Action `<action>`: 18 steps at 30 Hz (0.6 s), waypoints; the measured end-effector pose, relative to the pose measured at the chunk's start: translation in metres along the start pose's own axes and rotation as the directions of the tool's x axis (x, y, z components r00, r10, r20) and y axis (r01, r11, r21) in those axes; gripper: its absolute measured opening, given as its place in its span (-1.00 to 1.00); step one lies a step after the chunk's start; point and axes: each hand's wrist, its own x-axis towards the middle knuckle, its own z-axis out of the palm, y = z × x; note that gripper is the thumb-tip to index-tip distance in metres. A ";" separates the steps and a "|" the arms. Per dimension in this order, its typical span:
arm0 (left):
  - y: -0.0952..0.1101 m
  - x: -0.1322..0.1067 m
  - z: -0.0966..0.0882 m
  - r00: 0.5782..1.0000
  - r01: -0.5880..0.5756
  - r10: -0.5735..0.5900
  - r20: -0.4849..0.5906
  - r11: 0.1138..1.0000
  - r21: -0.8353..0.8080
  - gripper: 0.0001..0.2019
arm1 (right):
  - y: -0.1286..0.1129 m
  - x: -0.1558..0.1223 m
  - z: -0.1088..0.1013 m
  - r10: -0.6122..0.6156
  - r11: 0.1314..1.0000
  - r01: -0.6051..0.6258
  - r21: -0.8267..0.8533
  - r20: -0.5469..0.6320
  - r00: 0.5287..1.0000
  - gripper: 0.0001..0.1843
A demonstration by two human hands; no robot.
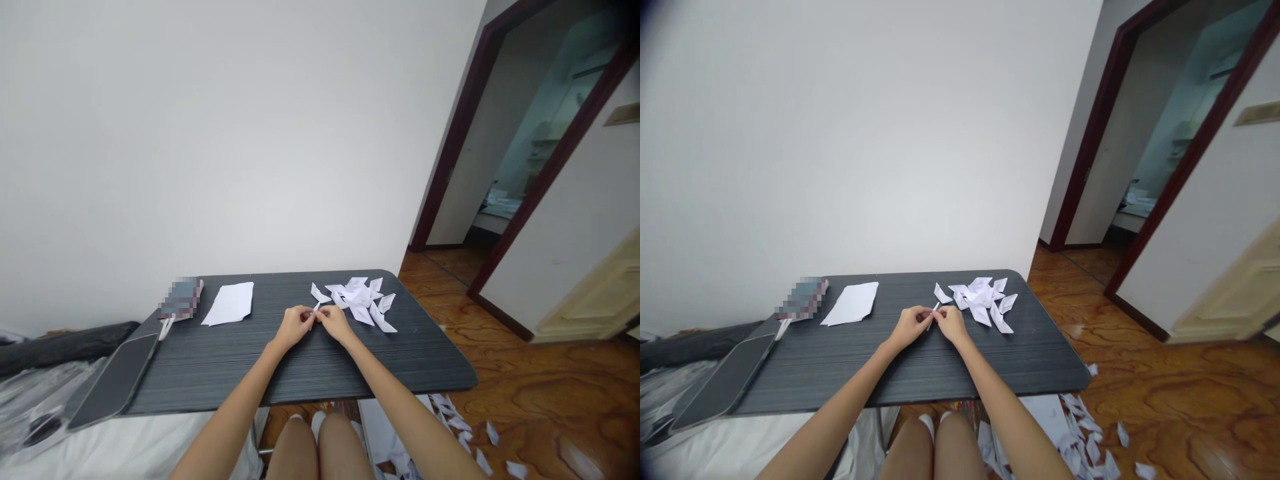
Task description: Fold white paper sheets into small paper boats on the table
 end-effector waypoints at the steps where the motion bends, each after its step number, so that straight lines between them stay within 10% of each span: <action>1: -0.003 0.002 0.001 0.999 0.035 -0.035 -0.004 0.999 -0.036 -0.75 | 0.001 0.004 0.001 -0.004 1.000 0.004 0.010 -0.001 1.000 -0.81; 18: -0.018 0.017 0.010 0.994 0.092 -0.096 -0.046 0.992 -0.082 -0.84 | -0.001 0.015 0.005 -0.084 0.985 0.074 -0.154 -0.058 0.995 -0.87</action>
